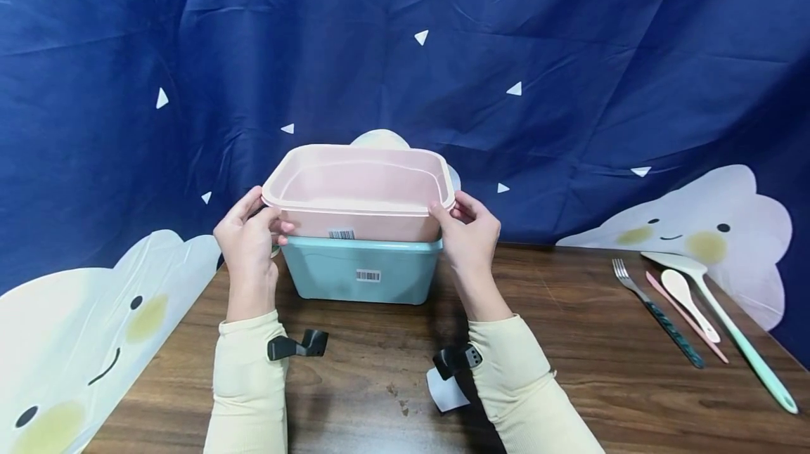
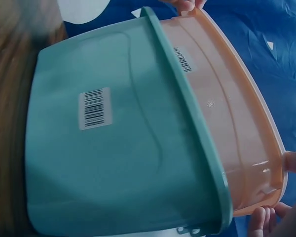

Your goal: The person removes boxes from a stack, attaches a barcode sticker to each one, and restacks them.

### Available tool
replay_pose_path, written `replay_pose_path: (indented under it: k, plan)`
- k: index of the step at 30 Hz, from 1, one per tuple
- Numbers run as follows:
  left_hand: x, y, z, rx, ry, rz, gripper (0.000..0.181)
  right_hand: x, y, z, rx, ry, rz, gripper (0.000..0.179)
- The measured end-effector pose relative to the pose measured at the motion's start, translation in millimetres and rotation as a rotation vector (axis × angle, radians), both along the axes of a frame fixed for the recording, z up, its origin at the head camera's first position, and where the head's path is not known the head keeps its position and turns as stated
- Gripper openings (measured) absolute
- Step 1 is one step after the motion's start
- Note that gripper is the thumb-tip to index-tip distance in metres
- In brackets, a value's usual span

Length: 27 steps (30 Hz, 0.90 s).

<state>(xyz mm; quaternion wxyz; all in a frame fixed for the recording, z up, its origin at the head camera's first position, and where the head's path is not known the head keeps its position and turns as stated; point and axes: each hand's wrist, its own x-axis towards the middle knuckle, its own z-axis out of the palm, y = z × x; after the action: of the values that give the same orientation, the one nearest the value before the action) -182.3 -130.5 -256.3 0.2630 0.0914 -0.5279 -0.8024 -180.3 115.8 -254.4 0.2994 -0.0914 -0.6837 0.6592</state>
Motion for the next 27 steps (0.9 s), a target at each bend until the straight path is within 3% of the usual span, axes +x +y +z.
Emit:
replay_pose_path:
  k: [6,13,16,20,27]
  plan:
    - [0.8,-4.0,2.1,-0.167,-0.144,0.064,0.050,-0.1,2,-13.5,0.002,-0.008,0.024,0.042]
    - [7.1,-10.0,4.9,-0.591,-0.316,0.169,0.046,1.5,1,-24.4,0.100,-0.006,0.020,0.040]
    - [8.0,-12.0,5.5,-0.722,-0.367,0.194,0.050,2.4,2,-27.4,0.143,-0.004,0.022,0.041]
    - [9.2,-13.4,6.5,-0.801,-0.374,0.227,0.052,4.9,4,-29.7,0.181,-0.002,0.029,0.042]
    - [14.7,-14.3,10.8,-0.853,-0.289,0.315,0.045,11.3,13,-27.8,0.262,-0.028,0.055,0.041]
